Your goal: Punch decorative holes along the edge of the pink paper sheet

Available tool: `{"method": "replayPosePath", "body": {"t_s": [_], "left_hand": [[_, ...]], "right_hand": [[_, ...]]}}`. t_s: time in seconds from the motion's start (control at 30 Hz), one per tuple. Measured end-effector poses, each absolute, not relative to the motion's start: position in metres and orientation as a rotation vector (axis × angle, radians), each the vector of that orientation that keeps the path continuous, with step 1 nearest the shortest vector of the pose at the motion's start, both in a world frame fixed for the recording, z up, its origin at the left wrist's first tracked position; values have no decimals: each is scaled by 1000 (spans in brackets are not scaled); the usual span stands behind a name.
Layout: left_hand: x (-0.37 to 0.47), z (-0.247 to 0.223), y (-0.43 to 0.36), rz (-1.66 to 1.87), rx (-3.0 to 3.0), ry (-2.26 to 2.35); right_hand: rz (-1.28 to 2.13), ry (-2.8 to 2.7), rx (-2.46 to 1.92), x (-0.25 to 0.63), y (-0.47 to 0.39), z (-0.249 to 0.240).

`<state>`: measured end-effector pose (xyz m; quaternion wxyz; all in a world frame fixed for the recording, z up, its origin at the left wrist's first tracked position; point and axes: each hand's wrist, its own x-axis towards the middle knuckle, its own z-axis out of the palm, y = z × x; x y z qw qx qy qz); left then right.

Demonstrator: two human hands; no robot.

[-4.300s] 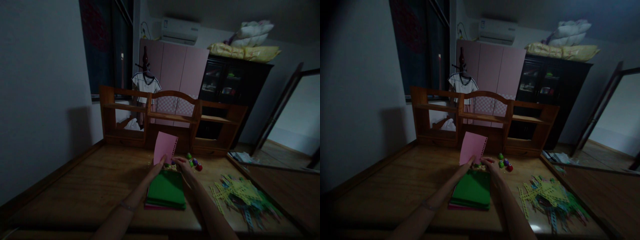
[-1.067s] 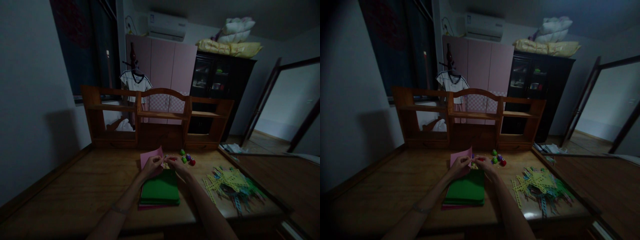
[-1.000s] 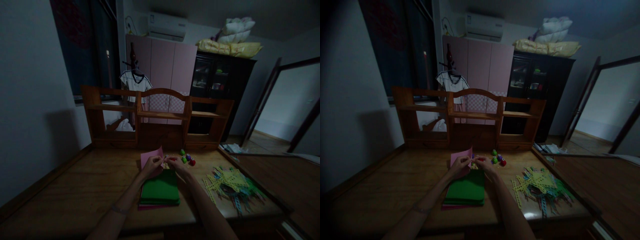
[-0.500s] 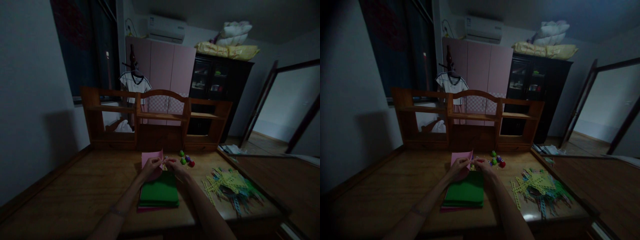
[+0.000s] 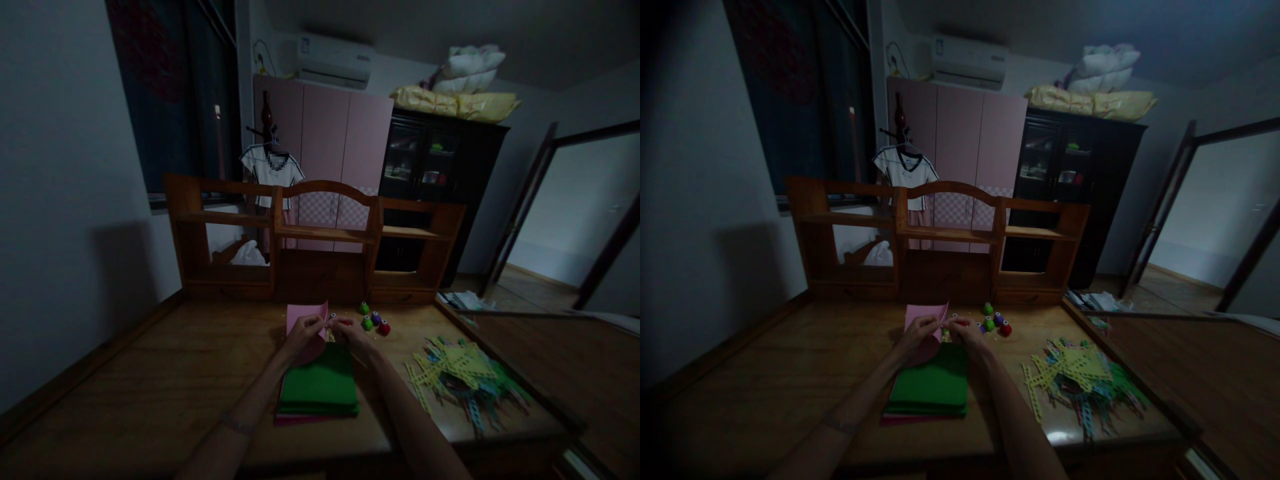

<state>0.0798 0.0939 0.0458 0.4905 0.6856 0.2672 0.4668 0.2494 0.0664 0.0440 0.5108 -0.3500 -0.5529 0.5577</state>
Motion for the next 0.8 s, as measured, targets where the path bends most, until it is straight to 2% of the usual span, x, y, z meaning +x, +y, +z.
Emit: {"method": "replayPosePath", "body": {"t_s": [0.8], "left_hand": [[83,41,100,1210,1713,682]], "right_hand": [[1327,-1342,-854,250,66,44]]}}
